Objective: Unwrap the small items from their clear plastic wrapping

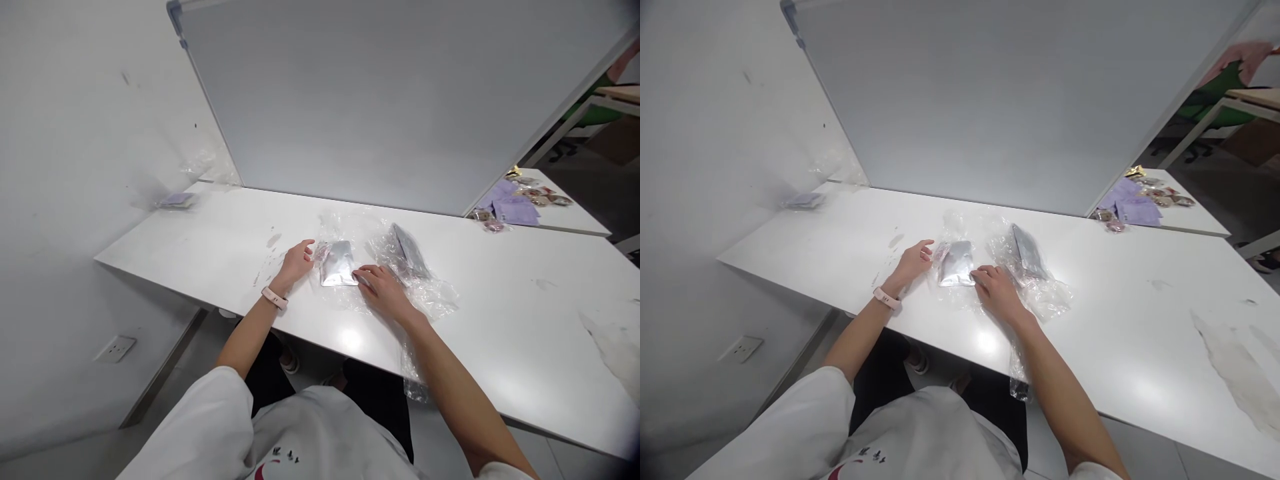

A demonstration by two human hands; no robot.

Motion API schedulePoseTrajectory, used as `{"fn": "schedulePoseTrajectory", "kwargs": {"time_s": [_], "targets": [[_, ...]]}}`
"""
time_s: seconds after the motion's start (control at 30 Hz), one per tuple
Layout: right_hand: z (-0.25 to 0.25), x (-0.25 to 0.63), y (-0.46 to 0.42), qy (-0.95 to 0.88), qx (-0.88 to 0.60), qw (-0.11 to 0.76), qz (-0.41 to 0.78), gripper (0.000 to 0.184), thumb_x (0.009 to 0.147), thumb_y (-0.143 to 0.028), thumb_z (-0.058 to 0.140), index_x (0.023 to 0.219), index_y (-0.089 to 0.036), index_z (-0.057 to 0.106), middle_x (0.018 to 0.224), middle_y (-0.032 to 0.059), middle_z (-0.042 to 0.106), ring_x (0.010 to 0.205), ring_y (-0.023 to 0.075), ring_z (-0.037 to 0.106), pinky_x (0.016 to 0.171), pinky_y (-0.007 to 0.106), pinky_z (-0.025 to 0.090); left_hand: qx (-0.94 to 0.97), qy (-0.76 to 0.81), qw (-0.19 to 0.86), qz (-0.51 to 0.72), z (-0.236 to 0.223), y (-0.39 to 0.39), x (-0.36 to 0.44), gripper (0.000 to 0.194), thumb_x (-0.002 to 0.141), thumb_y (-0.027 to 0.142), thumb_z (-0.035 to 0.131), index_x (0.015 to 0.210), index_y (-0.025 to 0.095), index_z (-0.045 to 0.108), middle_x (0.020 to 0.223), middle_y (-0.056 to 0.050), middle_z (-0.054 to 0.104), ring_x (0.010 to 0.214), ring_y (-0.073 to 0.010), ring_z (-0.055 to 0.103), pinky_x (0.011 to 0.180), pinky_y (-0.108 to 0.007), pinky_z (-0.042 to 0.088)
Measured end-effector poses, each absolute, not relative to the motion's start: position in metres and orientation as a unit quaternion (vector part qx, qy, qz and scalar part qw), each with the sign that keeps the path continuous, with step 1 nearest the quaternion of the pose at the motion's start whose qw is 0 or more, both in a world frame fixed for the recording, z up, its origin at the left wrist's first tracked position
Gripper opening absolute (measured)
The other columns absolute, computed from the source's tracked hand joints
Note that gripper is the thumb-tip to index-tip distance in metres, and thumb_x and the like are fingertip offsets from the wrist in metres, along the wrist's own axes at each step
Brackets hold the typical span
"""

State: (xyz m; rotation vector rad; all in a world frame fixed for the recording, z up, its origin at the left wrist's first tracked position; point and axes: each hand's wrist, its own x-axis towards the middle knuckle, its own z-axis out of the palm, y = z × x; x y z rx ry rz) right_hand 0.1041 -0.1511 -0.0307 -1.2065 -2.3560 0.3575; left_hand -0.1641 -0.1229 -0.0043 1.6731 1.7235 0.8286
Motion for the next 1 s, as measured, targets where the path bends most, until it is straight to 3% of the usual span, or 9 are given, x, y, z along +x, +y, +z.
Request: {"fn": "schedulePoseTrajectory", "kwargs": {"time_s": [0.1,0.2,0.37,0.5,0.63,0.73,0.8,0.9,1.0], "targets": [[-0.031,0.104,-0.151,-0.858,-0.439,0.234,0.128,0.035,0.097,-0.024,0.042,0.122,-0.023,0.067,0.120,0.0110,0.065,0.102,0.0262,0.056,0.089,0.041,0.047,0.684,0.639,0.189,0.296,-0.002,-0.129,-0.151,0.055,0.072,0.000,0.051,0.120,0.025,0.061,0.089,-0.003,0.065,0.076,-0.0181,0.059,0.075,-0.031,0.047],[-0.031,0.103,-0.151,-0.856,-0.442,0.234,0.129,0.034,0.097,-0.023,0.042,0.121,-0.023,0.067,0.120,0.0102,0.065,0.102,0.0257,0.055,0.090,0.040,0.046,0.695,0.603,0.209,0.331,0.006,-0.137,-0.139,0.042,0.076,0.003,0.048,0.108,0.024,0.063,0.079,-0.001,0.062,0.072,-0.0182,0.058,0.070,-0.030,0.045],[-0.030,0.103,-0.151,-0.855,-0.445,0.229,0.136,0.034,0.097,-0.024,0.043,0.120,-0.021,0.067,0.121,0.0106,0.065,0.102,0.0257,0.055,0.088,0.040,0.047,0.671,0.632,0.203,0.331,0.010,-0.133,-0.129,0.012,0.085,0.021,0.058,0.095,0.022,0.063,0.090,-0.004,0.065,0.076,-0.0186,0.058,0.072,-0.031,0.044],[-0.031,0.103,-0.151,-0.854,-0.443,0.236,0.136,0.035,0.097,-0.024,0.042,0.121,-0.022,0.067,0.120,0.0105,0.065,0.102,0.0258,0.056,0.088,0.041,0.047,0.675,0.650,0.198,0.287,0.004,-0.126,-0.126,0.010,0.078,0.026,0.069,0.078,0.022,0.060,0.092,-0.005,0.065,0.091,-0.0238,0.060,0.078,-0.034,0.045],[-0.031,0.104,-0.150,-0.855,-0.437,0.242,0.138,0.035,0.097,-0.025,0.042,0.120,-0.022,0.068,0.120,0.0106,0.066,0.103,0.0265,0.057,0.091,0.042,0.047,0.603,0.582,0.352,0.416,0.017,-0.124,-0.133,0.015,0.082,0.027,0.065,0.072,0.021,0.055,0.080,-0.003,0.067,0.084,-0.0190,0.063,0.082,-0.034,0.049],[-0.031,0.104,-0.150,-0.854,-0.438,0.244,0.142,0.035,0.098,-0.026,0.041,0.119,-0.022,0.069,0.120,0.0108,0.066,0.102,0.0271,0.056,0.091,0.043,0.047,0.497,0.517,0.492,0.493,0.033,-0.121,-0.150,0.020,0.081,0.031,0.068,0.078,0.019,0.052,0.086,-0.006,0.072,0.082,-0.0175,0.068,0.084,-0.036,0.051],[-0.032,0.104,-0.150,-0.852,-0.439,0.244,0.147,0.036,0.098,-0.027,0.040,0.120,-0.022,0.069,0.120,0.0108,0.066,0.102,0.0270,0.056,0.091,0.044,0.047,0.444,0.505,0.529,0.518,0.038,-0.118,-0.168,0.022,0.081,0.032,0.067,0.082,0.019,0.049,0.091,-0.008,0.074,0.077,-0.0172,0.070,0.080,-0.036,0.052],[-0.033,0.105,-0.150,-0.850,-0.442,0.244,0.149,0.036,0.098,-0.028,0.041,0.119,-0.023,0.069,0.120,0.0105,0.066,0.103,0.0269,0.057,0.090,0.044,0.048,0.396,0.611,0.426,0.537,0.034,-0.115,-0.199,0.016,0.081,0.025,0.063,0.083,0.020,0.047,0.088,-0.006,0.071,0.070,-0.0162,0.067,0.074,-0.034,0.052],[-0.034,0.104,-0.149,-0.848,-0.445,0.246,0.148,0.034,0.097,-0.029,0.042,0.117,-0.024,0.071,0.120,0.0103,0.066,0.104,0.0271,0.057,0.090,0.044,0.048,0.420,0.742,0.182,0.489,0.027,-0.120,-0.216,0.012,0.079,0.013,0.059,0.083,0.021,0.052,0.098,-0.008,0.068,0.093,-0.0226,0.065,0.084,-0.038,0.049]]}}
